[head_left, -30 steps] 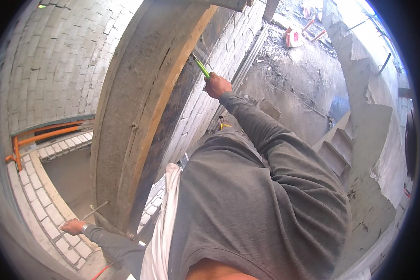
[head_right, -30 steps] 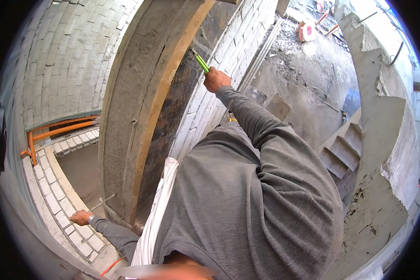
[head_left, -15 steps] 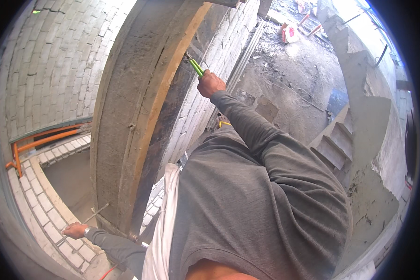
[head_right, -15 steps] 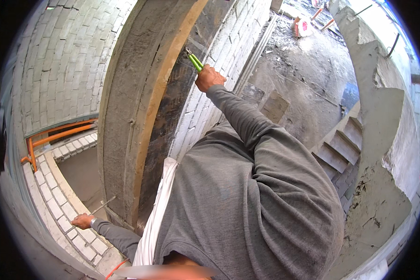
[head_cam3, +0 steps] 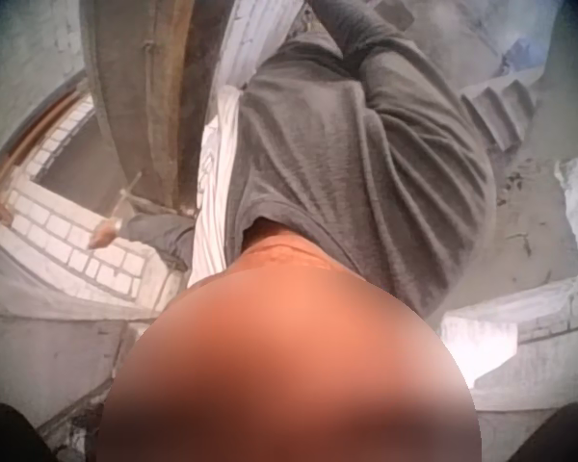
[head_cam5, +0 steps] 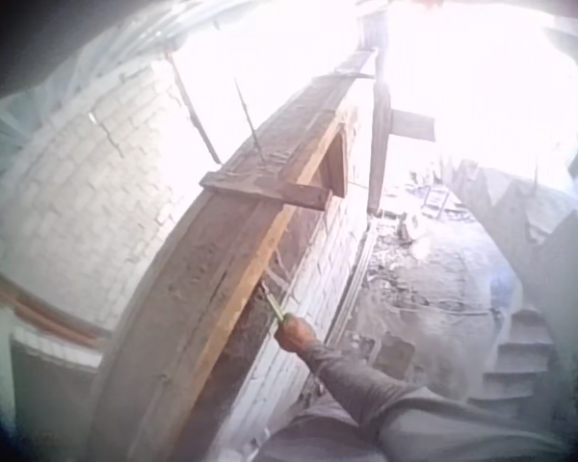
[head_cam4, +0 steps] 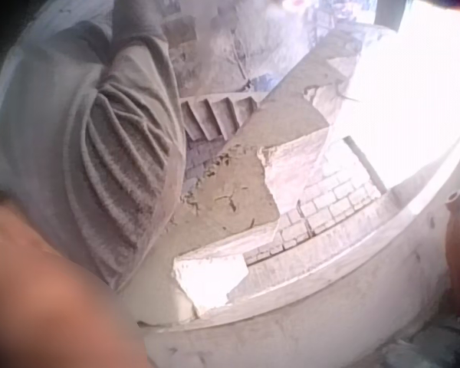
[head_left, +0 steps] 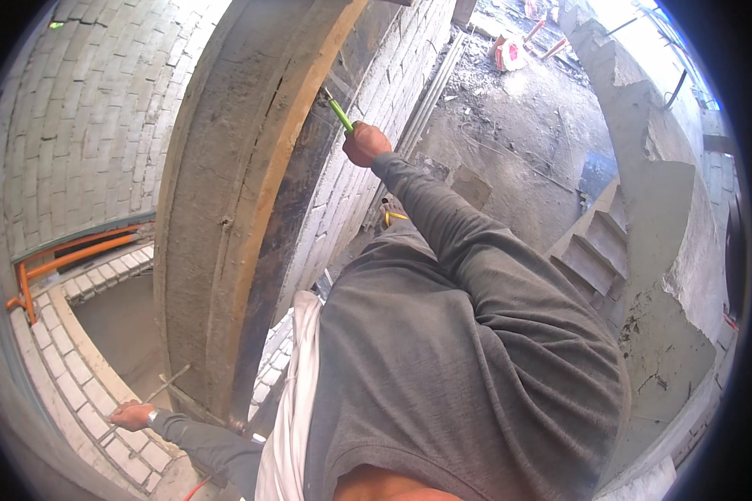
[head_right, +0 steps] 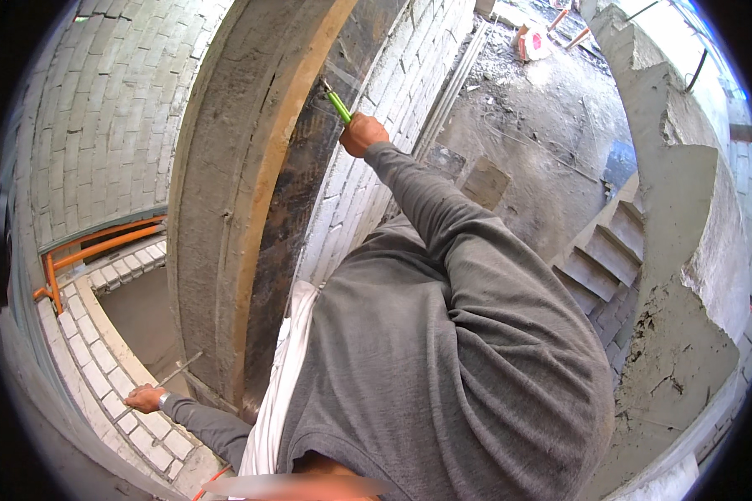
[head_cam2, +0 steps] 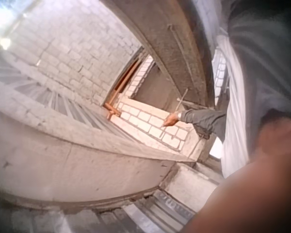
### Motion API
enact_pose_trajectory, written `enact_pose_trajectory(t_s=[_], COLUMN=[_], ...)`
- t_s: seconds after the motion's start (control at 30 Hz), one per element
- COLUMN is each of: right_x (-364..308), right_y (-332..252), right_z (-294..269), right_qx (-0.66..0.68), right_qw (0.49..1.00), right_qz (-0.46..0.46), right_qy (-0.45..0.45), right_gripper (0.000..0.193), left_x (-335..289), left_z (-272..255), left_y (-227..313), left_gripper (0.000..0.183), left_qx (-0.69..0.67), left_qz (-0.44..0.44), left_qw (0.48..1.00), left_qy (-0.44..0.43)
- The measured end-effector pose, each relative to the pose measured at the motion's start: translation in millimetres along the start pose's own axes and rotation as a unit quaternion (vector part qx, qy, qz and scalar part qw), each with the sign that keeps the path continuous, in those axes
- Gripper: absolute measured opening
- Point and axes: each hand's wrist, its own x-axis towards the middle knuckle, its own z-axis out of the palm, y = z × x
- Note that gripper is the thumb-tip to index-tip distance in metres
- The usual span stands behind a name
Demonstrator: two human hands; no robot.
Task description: The person uses a green-handled pry bar to remove nails from a large wooden beam. They repeatedly position the tool under nail heads and lever them out, working along the length of the beam in a construction setting.
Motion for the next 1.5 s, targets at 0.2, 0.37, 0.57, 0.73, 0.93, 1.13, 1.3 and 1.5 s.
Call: enact_pose_trajectory(t_s=[0.2, 0.37, 0.57, 0.73, 0.93, 1.13, 1.3, 1.5], right_x=[5.7, -0.2, 6.2, 13.6, 18.5, 13.4, 9.3, 13.8], right_y=[17.4, 17.9, 14.3, 22.4, 22.7, 17.4, 18.6, 13.9], right_z=[12.5, 2.3, -0.2, 12.1, 7.2, 8.8, 17.8, -0.6], right_qx=[0.474, 0.484, 0.394, 0.345, 0.167, 0.185, 0.159, 0.134], right_qw=[0.849, 0.836, 0.892, 0.922, 0.982, 0.975, 0.985, 0.988], right_qz=[0.099, 0.084, 0.088, 0.038, -0.013, 0.0, 0.005, -0.01], right_qy=[-0.211, -0.244, -0.203, -0.17, -0.09, -0.12, -0.07, -0.074], right_gripper=[0.028, 0.032, 0.022, 0.021, 0.025, 0.033, 0.038, 0.043], left_x=[17.9, 25.8, 8.7, 11.5, 23.6, 16.0, 11.0, -8.2], left_z=[-4.2, -5.0, -2.1, -2.5, -7.6, -3.3, -6.5, 2.7], left_y=[-12.5, -18.3, -4.5, -6.8, -19.0, -8.9, 4.9, 11.9], left_gripper=[0.038, 0.039, 0.044, 0.039, 0.039, 0.043, 0.047, 0.046], left_qx=[0.005, -0.021, 0.071, 0.031, 0.016, 0.029, -0.001, 0.002], left_qz=[-0.022, -0.02, 0.036, 0.001, 0.013, 0.005, 0.001, 0.011], left_qw=[1.0, 1.0, 0.997, 0.999, 1.0, 1.0, 1.0, 1.0], left_qy=[0.012, 0.007, -0.009, 0.01, -0.005, 0.006, -0.019, -0.022])
